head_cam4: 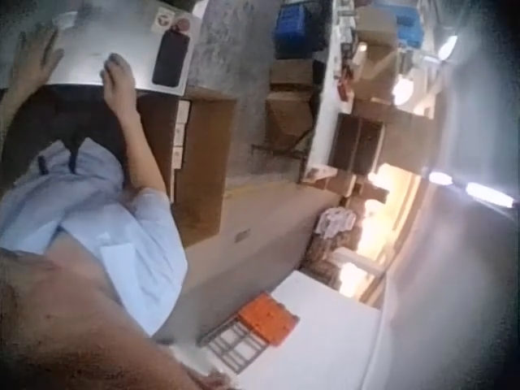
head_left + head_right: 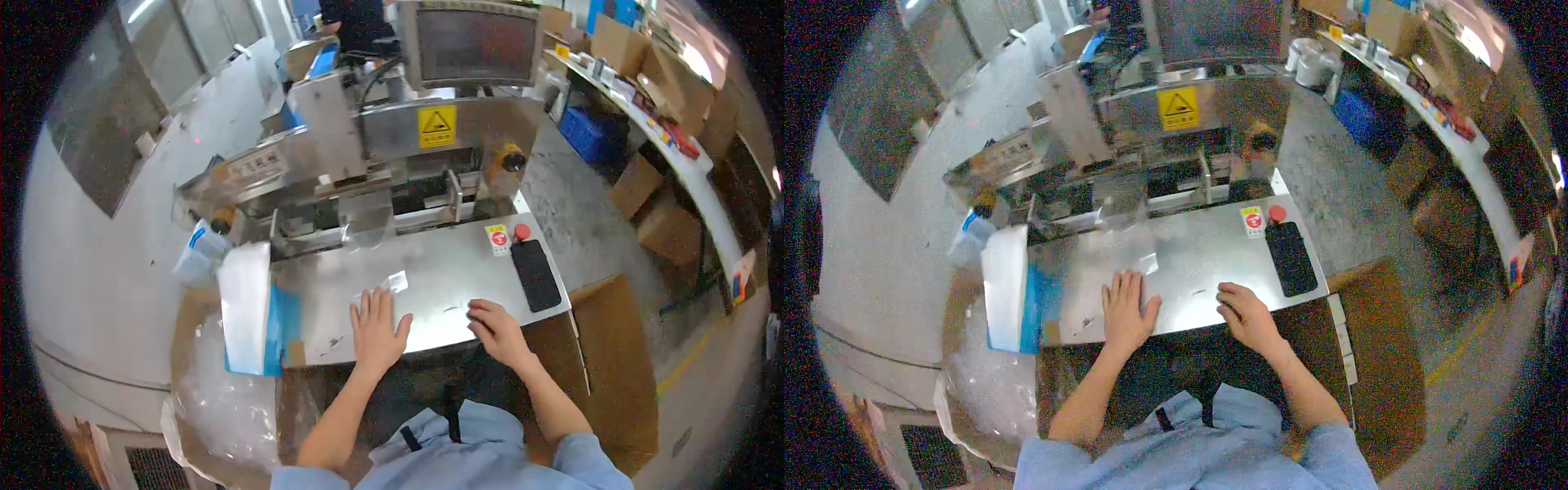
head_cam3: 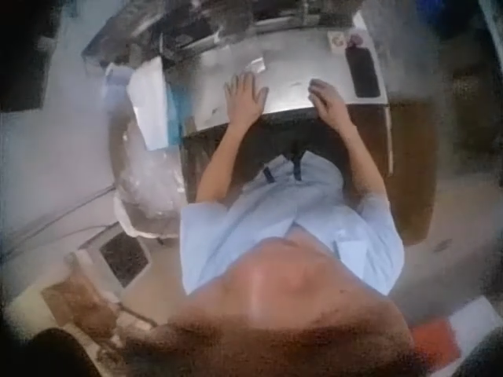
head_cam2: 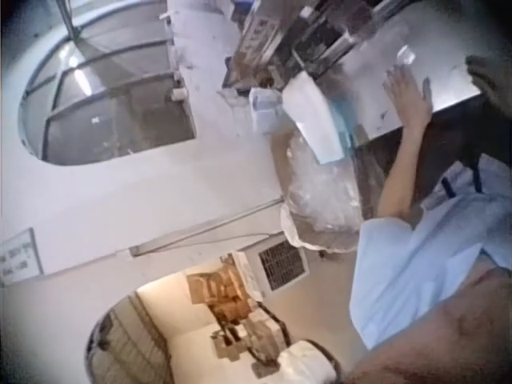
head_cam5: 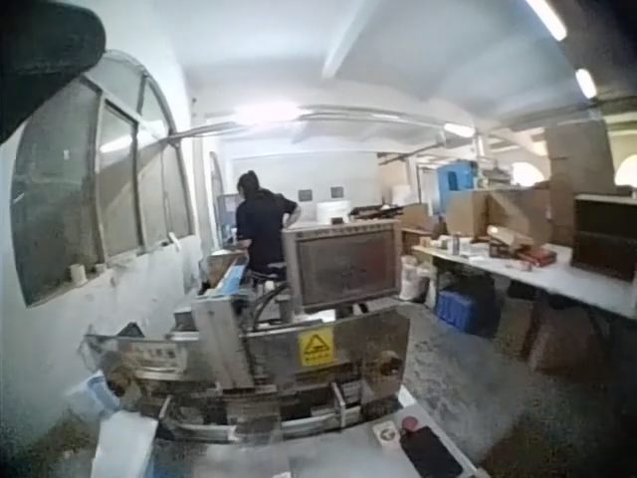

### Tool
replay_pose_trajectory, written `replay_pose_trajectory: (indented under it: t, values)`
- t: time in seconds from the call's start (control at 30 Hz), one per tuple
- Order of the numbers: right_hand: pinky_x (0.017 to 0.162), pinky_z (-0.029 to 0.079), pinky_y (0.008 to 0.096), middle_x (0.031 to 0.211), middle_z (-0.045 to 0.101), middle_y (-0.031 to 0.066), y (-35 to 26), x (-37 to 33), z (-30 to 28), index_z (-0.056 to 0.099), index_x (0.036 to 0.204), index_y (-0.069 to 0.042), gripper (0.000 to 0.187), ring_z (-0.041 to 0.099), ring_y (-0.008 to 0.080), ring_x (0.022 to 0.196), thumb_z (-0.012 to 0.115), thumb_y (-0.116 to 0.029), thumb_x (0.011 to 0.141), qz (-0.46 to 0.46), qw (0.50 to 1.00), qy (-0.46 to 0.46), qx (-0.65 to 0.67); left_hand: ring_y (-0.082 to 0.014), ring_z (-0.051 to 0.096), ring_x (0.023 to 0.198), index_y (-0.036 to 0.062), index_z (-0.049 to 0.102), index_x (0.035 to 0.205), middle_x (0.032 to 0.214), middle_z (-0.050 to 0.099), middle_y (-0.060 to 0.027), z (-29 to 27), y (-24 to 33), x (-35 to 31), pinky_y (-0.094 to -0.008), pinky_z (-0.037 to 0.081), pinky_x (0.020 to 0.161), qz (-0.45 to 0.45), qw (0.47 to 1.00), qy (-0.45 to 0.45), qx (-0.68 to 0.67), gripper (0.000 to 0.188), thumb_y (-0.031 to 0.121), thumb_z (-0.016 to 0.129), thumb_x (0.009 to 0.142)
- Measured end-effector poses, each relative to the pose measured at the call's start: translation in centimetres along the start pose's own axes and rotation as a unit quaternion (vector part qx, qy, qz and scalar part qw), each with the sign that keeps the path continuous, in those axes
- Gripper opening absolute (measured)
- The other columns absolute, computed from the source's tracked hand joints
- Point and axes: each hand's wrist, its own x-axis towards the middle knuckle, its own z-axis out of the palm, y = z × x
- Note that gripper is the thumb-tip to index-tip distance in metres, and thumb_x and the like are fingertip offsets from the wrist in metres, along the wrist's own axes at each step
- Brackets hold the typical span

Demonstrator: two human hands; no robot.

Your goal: The recorder is sealing small white boxes into plastic bags using a heat sealer and placing them into a large cardboard shipping box.

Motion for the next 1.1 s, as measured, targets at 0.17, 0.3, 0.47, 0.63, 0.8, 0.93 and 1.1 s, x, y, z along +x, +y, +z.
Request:
replay_pose_trajectory:
  t: [0.17,0.3,0.47,0.63,0.8,0.93,1.1]
  values:
    - [0.083,0.056,0.0371,0.108,0.069,0.0107,0.7,0.5,1.3,0.069,0.098,-0.006,0.019,0.066,0.0296,0.101,0.072,-0.008,0.079,-0.074,0.991,0.073,-0.084,-0.0446,0.037,0.138,-0.0011,0.051,0.134,0.143,0.047,-0.0224,-0.3,0.6,0.6,-0.0625,0.023,0.113,0.001,1.0,-0.007,-0.01,0.058,0.034,0.064,0.09]
    - [0.076,0.059,0.0368,0.102,0.069,0.0109,1.8,0.8,1.8,0.068,0.093,-0.005,0.019,0.07,0.0293,0.092,0.072,-0.008,0.074,-0.089,0.991,0.055,-0.087,-0.045,0.038,0.137,-0.0012,0.054,0.131,0.144,0.048,-0.022,-0.7,0.9,1.1,-0.0624,0.022,0.114,-0.014,0.999,-0.026,-0.022,0.054,0.029,0.067,0.088]
    - [0.078,0.057,0.0376,0.104,0.069,0.0099,3.1,0.3,1.5,0.067,0.092,-0.005,0.02,0.068,0.0288,0.095,0.074,-0.008,0.073,-0.088,0.992,0.045,-0.08,-0.0446,0.037,0.138,-0.0007,0.056,0.127,0.144,0.049,-0.0223,-0.4,1.5,1.8,-0.0621,0.02,0.115,-0.02,0.998,-0.051,-0.025,0.049,0.026,0.066,0.088]
    - [0.094,0.052,0.0418,0.117,0.063,0.0105,1.6,1.4,0.0,0.065,0.102,-0.003,0.028,0.061,0.0318,0.109,0.073,-0.015,0.077,-0.041,0.997,-0.032,0.048,-0.0452,0.039,0.137,-0.003,0.056,0.129,0.143,0.049,-0.0242,-3.1,3.0,-0.1,-0.0565,0.023,0.116,-0.068,0.994,-0.08,0.001,0.04,0.02,0.056,0.096]
    - [0.092,0.051,0.045,0.105,0.069,0.0157,0.0,-0.7,-6.7,0.068,0.102,-0.005,0.026,0.063,0.0353,0.106,0.065,-0.026,0.088,0.169,0.952,-0.157,0.2,-0.0416,0.058,0.114,-0.0044,0.065,0.116,0.121,0.063,-0.0259,-12.6,11.8,-11.5,-0.0454,0.044,0.099,-0.25,0.952,-0.169,-0.057,0.037,0.025,0.061,0.095]
    - [0.088,0.052,0.0456,0.104,0.069,0.016,1.4,-6.5,-13.3,0.069,0.109,-0.007,0.03,0.065,0.036,0.1,0.061,-0.03,0.093,0.19,0.953,-0.15,0.184,-0.0282,0.067,0.092,-0.0021,0.068,0.109,0.1,0.071,-0.0198,-15.5,10.8,-19.2,-0.0379,0.052,0.082,-0.382,0.893,-0.202,-0.126,0.029,0.022,0.063,0.094]
    - [0.083,0.053,0.0441,0.097,0.07,0.0156,2.6,-17.1,-25.3,0.07,0.11,-0.007,0.027,0.067,0.0357,0.094,0.064,-0.026,0.091,0.333,0.933,-0.07,0.114,-0.0146,0.064,0.082,0.0002,0.069,0.108,0.095,0.072,-0.0115,-16.5,13.8,-19.9,-0.0315,0.051,0.069,-0.361,0.873,-0.29,-0.15,0.022,0.018,0.061,0.096]
